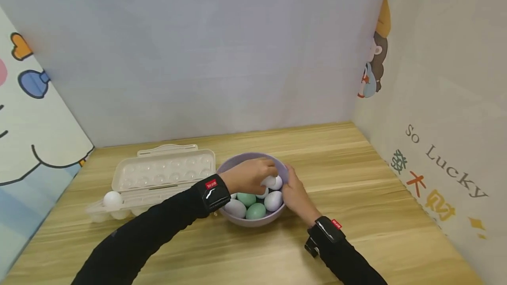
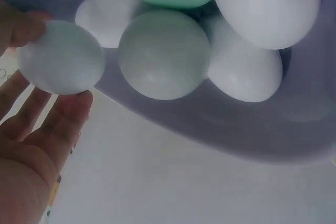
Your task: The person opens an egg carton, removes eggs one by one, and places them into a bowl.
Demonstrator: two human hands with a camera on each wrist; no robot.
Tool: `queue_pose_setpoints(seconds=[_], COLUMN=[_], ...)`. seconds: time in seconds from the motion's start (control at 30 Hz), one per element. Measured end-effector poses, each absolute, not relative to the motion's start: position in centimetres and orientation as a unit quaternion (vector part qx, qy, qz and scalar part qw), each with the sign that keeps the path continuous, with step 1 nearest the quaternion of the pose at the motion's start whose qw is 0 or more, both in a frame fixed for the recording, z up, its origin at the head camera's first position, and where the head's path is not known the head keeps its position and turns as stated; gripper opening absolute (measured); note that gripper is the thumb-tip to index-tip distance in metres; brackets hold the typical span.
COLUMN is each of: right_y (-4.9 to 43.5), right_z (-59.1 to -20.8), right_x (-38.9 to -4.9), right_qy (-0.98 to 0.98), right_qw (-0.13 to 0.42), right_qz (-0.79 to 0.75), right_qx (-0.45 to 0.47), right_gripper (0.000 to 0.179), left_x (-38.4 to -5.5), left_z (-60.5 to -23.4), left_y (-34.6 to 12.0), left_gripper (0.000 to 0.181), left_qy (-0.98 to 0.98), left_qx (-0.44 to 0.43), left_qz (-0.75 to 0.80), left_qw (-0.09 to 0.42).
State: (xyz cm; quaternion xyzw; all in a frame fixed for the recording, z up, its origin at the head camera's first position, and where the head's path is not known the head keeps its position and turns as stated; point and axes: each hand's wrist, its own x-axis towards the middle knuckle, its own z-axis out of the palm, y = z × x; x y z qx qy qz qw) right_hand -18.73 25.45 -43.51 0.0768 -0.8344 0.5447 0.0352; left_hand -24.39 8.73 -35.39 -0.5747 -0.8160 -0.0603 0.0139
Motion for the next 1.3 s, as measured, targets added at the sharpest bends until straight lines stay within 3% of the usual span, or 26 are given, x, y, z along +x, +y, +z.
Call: queue_pose_setpoints(seconds=[0.3, 0.8, 1.13, 1.3], right_y=[25.3, 25.3, 24.7, 24.9], right_z=[-43.4, -43.2, -43.3, -43.0], right_x=[-18.5, -18.5, -18.7, -18.3], right_qy=[-0.840, -0.847, -0.856, -0.861], right_qw=[0.046, 0.050, 0.058, 0.055], right_qz=[0.535, 0.524, 0.507, 0.501], right_qx=[0.078, 0.079, 0.078, 0.075], right_gripper=[0.058, 0.057, 0.059, 0.060], left_x=[-24.0, -23.2, -24.3, -24.9], left_z=[-35.9, -35.7, -33.0, -32.8], left_y=[9.5, 8.6, -2.9, -10.0], left_gripper=[0.037, 0.047, 0.037, 0.037], left_qy=[-0.819, -0.810, -0.869, -0.885], left_qx=[-0.572, -0.586, -0.488, -0.452], left_qz=[-0.030, 0.033, -0.086, -0.096], left_qw=[-0.026, 0.007, 0.017, 0.055])
